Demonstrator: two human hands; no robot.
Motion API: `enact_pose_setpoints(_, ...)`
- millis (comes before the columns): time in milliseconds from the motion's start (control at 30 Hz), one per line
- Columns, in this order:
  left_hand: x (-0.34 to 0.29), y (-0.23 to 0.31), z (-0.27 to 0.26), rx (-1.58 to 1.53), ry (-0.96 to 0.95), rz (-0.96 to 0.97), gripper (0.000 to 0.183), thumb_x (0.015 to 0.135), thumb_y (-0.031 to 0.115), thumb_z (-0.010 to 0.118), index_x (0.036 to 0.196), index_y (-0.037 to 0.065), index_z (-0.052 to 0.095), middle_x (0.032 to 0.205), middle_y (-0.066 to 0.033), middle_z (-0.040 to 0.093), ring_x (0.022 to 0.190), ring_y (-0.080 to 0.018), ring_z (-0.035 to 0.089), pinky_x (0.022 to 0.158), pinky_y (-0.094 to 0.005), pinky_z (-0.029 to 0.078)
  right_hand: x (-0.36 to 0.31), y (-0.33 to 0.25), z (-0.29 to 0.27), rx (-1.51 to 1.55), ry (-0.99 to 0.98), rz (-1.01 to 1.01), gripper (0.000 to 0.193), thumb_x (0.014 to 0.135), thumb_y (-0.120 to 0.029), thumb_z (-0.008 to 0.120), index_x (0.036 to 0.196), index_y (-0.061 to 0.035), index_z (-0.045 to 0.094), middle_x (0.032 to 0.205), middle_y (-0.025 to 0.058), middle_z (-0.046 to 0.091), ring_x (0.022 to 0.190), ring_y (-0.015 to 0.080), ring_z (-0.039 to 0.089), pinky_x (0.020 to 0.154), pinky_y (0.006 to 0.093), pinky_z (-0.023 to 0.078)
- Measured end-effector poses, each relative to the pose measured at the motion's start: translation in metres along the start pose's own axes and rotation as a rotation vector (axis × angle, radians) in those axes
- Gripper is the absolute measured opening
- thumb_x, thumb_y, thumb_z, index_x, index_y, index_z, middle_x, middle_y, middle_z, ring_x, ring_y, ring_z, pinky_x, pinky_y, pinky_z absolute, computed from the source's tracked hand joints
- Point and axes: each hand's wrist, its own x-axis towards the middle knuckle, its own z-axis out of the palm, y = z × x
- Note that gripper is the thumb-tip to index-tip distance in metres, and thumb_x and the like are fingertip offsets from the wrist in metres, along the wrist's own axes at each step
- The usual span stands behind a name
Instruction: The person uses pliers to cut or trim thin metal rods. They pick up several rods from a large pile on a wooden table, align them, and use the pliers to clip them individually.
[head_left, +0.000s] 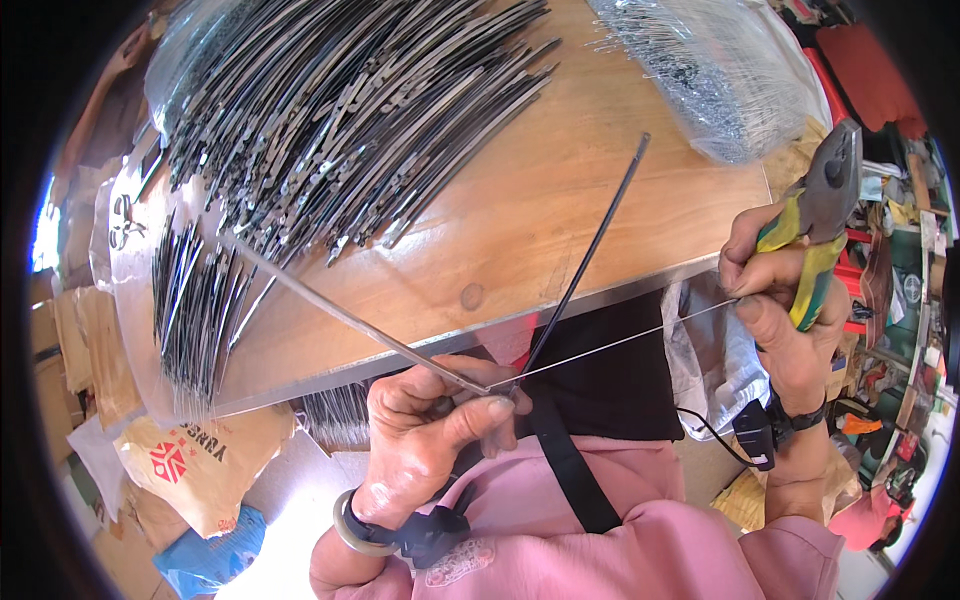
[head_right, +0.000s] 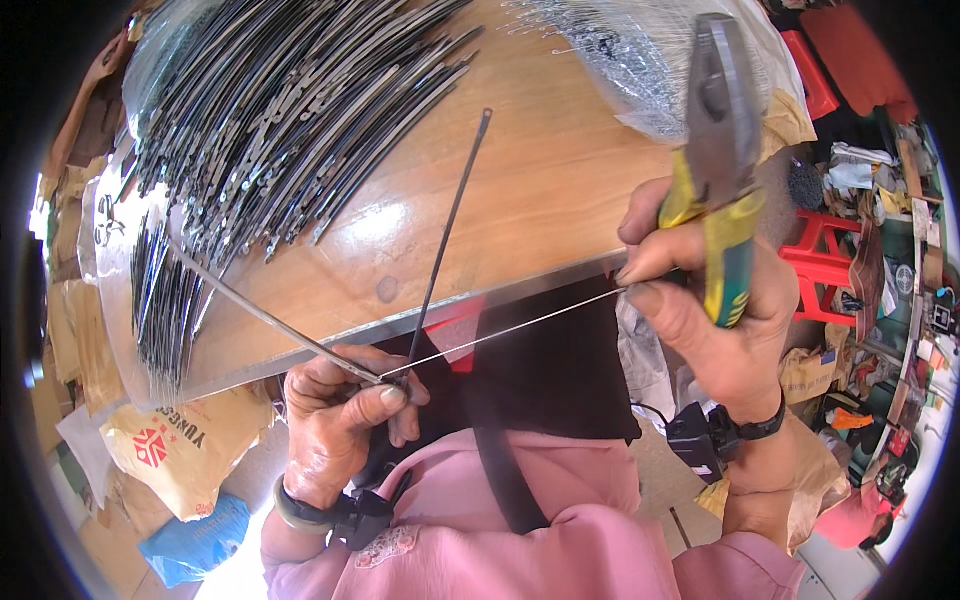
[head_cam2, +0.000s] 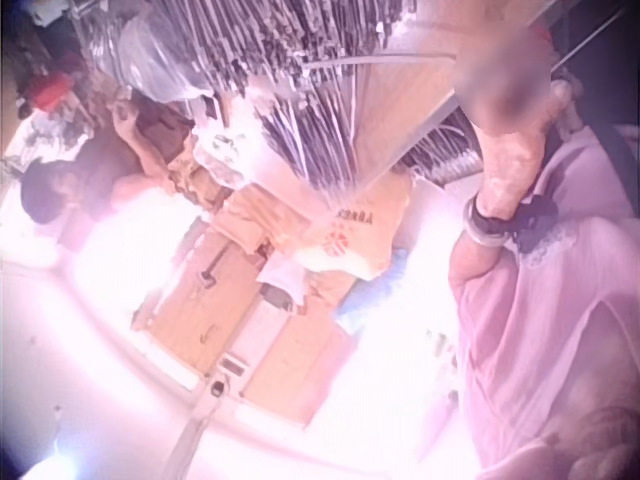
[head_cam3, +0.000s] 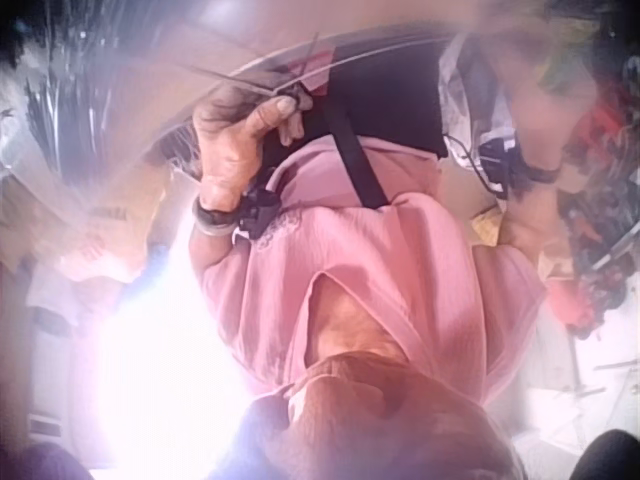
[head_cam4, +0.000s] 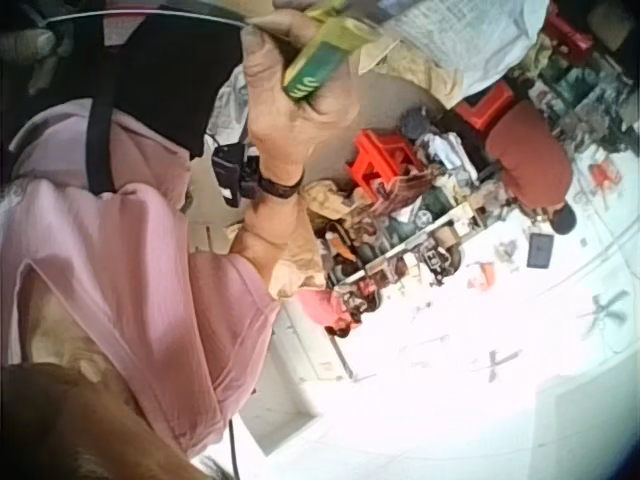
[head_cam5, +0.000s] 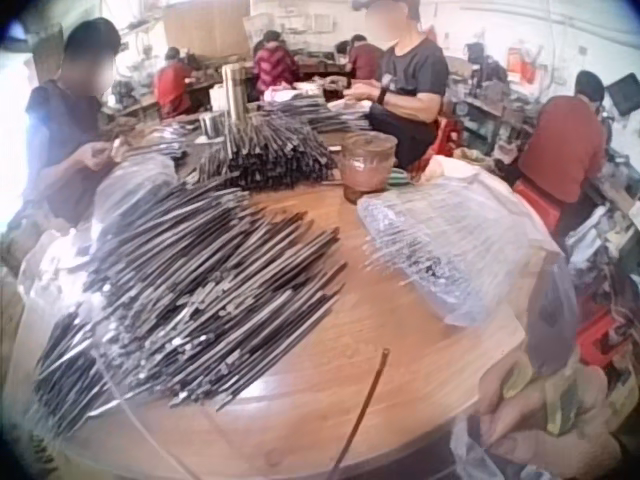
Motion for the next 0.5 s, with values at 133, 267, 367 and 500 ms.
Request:
enact_pose_setpoints(133,0.000,-0.004,-0.009,0.047,0.061,-0.010,0.015,0.085,-0.005,0.066,0.100,-0.008,0.065,0.086,-0.0175,0.070,0.064,-0.0154,0.064,0.055,-0.0247,0.051,0.011,-0.003,0.010,-0.299,-0.060,-0.175,0.023,0.078,-0.018,0.077,0.084,0.0020,0.068,0.098,0.0160,0.062,0.082,0.0212,0.061,0.069,0.0304,0.049)
enact_pose_setpoints(267,0.003,-0.002,-0.009,0.051,0.049,-0.051,0.017,0.083,-0.005,0.067,0.100,-0.008,0.065,0.086,-0.0164,0.070,0.063,-0.0138,0.063,0.054,-0.0243,0.050,0.011,0.000,0.009,-0.322,-0.075,-0.196,0.018,0.078,-0.013,0.075,0.083,0.0019,0.067,0.097,0.0147,0.062,0.079,0.0212,0.062,0.068,0.0302,0.049)
enact_pose_setpoints(367,0.003,-0.005,-0.006,0.063,0.020,-0.092,0.017,0.083,-0.006,0.067,0.100,-0.008,0.065,0.086,-0.0160,0.071,0.064,-0.0138,0.063,0.056,-0.0240,0.050,0.005,-0.004,0.012,-0.329,-0.159,-0.100,0.020,0.081,-0.016,0.074,0.086,0.0016,0.066,0.097,0.0125,0.058,0.083,0.0189,0.055,0.076,0.0311,0.046)
enact_pose_setpoints(500,0.008,-0.004,0.000,0.125,-0.020,-0.155,0.017,0.083,-0.006,0.068,0.100,-0.008,0.065,0.086,-0.0151,0.071,0.066,-0.0142,0.064,0.060,-0.0238,0.051,0.023,-0.009,0.023,-0.712,-0.382,-0.419,0.024,0.058,-0.006,0.068,0.081,0.0003,0.063,0.098,0.0133,0.059,0.088,0.0303,0.060,0.087,0.0482,0.041)
